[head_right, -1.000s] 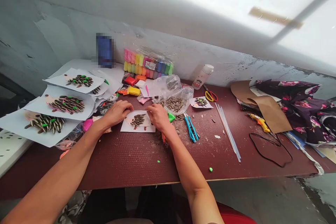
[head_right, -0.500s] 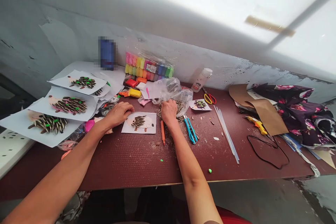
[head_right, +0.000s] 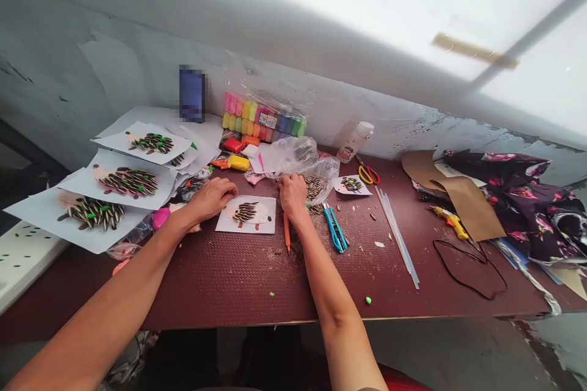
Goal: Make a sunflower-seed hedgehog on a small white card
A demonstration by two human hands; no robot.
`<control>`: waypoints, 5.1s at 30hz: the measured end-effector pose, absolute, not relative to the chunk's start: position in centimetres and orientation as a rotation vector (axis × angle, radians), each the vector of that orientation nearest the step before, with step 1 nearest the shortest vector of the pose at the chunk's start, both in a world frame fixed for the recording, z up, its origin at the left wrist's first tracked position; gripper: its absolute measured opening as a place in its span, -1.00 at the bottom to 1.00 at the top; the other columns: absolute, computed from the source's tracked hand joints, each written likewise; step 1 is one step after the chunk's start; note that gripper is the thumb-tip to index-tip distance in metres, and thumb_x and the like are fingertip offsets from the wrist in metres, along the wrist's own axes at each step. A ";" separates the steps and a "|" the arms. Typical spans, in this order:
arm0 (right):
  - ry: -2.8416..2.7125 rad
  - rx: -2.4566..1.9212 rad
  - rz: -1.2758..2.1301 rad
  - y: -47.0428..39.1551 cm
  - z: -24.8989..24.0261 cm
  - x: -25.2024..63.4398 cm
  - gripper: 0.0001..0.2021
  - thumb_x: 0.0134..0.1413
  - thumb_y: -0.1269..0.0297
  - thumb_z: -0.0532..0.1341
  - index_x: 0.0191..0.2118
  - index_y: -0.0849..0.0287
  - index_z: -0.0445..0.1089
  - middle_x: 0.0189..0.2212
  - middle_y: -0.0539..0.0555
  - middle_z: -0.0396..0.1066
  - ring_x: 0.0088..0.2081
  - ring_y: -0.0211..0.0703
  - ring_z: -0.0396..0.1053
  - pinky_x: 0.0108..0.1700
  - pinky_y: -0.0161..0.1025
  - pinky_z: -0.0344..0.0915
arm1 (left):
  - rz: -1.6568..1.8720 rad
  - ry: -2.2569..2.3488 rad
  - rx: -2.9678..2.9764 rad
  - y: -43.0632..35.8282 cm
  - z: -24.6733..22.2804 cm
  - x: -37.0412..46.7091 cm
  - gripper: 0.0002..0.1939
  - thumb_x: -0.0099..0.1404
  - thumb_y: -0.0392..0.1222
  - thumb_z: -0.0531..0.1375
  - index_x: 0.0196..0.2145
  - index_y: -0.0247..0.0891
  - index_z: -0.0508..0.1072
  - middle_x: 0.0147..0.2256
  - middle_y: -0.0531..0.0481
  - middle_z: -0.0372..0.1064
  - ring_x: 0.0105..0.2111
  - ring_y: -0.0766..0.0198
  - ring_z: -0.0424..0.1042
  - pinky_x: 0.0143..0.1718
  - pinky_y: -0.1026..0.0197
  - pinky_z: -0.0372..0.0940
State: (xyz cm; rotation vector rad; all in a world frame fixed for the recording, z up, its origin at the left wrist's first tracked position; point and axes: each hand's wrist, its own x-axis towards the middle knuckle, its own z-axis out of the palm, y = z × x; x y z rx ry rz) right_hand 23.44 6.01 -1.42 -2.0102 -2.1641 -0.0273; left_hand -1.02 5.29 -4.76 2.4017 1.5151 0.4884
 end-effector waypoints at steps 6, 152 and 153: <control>-2.031 -1.831 0.179 4.2 -0.5 23.6 -0.77 0.38 0.32 0.11 -0.08 0.11 0.54 -0.27 0.09 0.59 -0.23 -0.10 0.44 -0.18 -0.28 0.18 | 0.516 1.509 2.411 5.4 -5.0 -1.1 -0.76 0.30 -0.34 0.10 -0.29 -0.19 0.57 -0.27 -0.09 0.50 -0.19 0.06 0.40 -0.11 0.06 0.28; -2.132 -1.395 0.545 2.7 -2.6 24.0 -0.88 0.17 0.44 0.33 -0.27 0.11 0.62 -0.37 0.02 0.55 -0.32 -0.20 0.43 -0.17 -0.30 0.26 | 0.476 1.538 2.412 5.4 -4.5 -1.4 -0.75 0.29 -0.33 0.09 -0.30 -0.17 0.57 -0.27 -0.10 0.50 -0.18 0.05 0.40 -0.11 0.05 0.29; -2.144 -1.389 0.539 2.8 -2.7 24.0 -0.88 0.17 0.45 0.32 -0.28 0.12 0.62 -0.36 0.03 0.55 -0.31 -0.20 0.42 -0.17 -0.30 0.26 | 0.480 1.535 2.412 5.4 -4.6 -1.5 -0.75 0.30 -0.33 0.09 -0.30 -0.17 0.57 -0.27 -0.10 0.50 -0.18 0.05 0.40 -0.11 0.05 0.29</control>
